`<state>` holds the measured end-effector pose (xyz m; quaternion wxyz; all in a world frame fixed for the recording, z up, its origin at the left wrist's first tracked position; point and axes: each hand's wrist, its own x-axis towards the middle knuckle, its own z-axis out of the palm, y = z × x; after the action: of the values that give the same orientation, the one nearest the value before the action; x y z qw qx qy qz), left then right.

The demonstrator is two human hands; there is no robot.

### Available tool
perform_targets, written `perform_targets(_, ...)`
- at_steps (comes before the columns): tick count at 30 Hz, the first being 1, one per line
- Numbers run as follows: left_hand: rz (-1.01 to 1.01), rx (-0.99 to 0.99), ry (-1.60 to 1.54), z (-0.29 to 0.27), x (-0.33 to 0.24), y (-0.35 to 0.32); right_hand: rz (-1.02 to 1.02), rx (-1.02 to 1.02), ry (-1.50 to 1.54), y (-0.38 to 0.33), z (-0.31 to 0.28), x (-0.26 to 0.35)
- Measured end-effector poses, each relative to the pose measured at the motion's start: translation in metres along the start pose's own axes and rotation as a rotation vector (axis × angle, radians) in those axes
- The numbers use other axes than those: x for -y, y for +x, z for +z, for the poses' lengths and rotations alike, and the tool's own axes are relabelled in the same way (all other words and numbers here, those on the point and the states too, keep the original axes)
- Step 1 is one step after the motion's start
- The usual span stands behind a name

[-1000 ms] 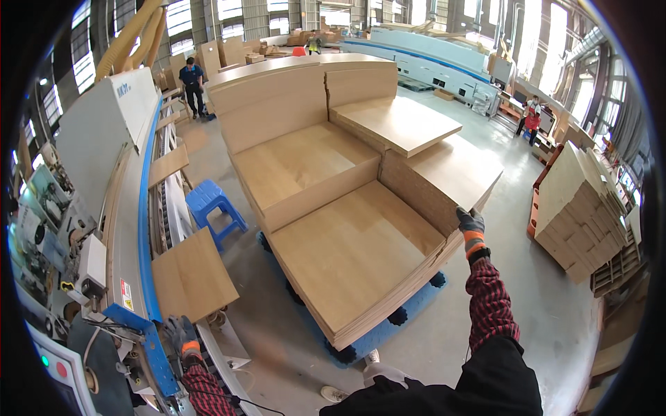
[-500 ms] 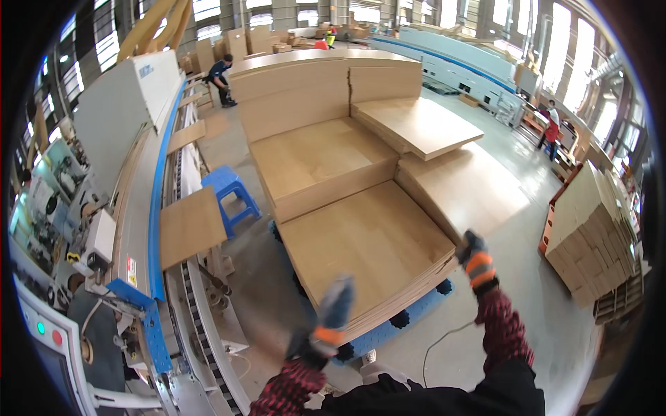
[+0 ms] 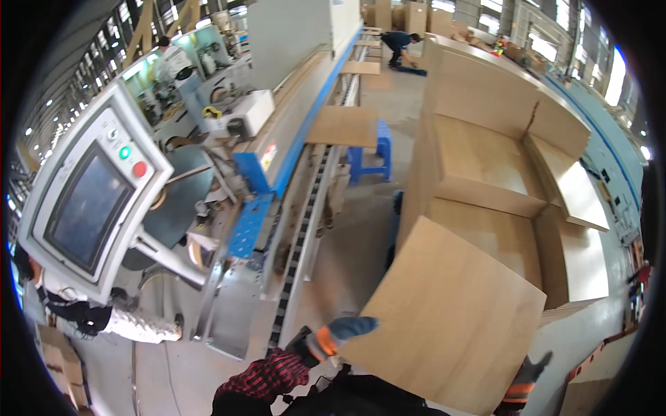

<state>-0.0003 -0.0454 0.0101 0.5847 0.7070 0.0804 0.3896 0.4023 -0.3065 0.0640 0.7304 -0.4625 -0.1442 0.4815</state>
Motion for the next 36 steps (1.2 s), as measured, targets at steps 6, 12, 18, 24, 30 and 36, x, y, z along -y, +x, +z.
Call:
perform_targets(6, -0.528, -0.391, 0.255, -0.076, -0.055, -0.153, -0.362, 0.404, -1.297, 0.058, 0.127, -0.044)
perform_targets(12, -0.954, -0.752, 1.133, -0.117, -0.132, -0.169, 0.194, 0.363, -0.505, 0.086, 0.238, -0.206)
perform_targets(18, -0.531, -0.549, 1.548, -0.084, -0.073, -0.179, 0.324, 0.274, -0.333, 0.103, 0.243, -0.331)
perform_targets(24, -0.545, -0.513, 1.548, -0.135, -0.037, -0.13, 0.619, 0.311, 0.057, 0.141, 0.31, -0.292)
perform_targets(30, -0.399, -0.556, 1.61, -0.172, 0.026, -0.069, 0.122, 0.112, -0.352, 0.215, 0.328, -0.283)
perform_targets(36, -0.376, -0.609, 1.724, -0.232, 0.083, -0.055, -0.516, 0.028, -0.693, 0.161, 0.319, -0.166)
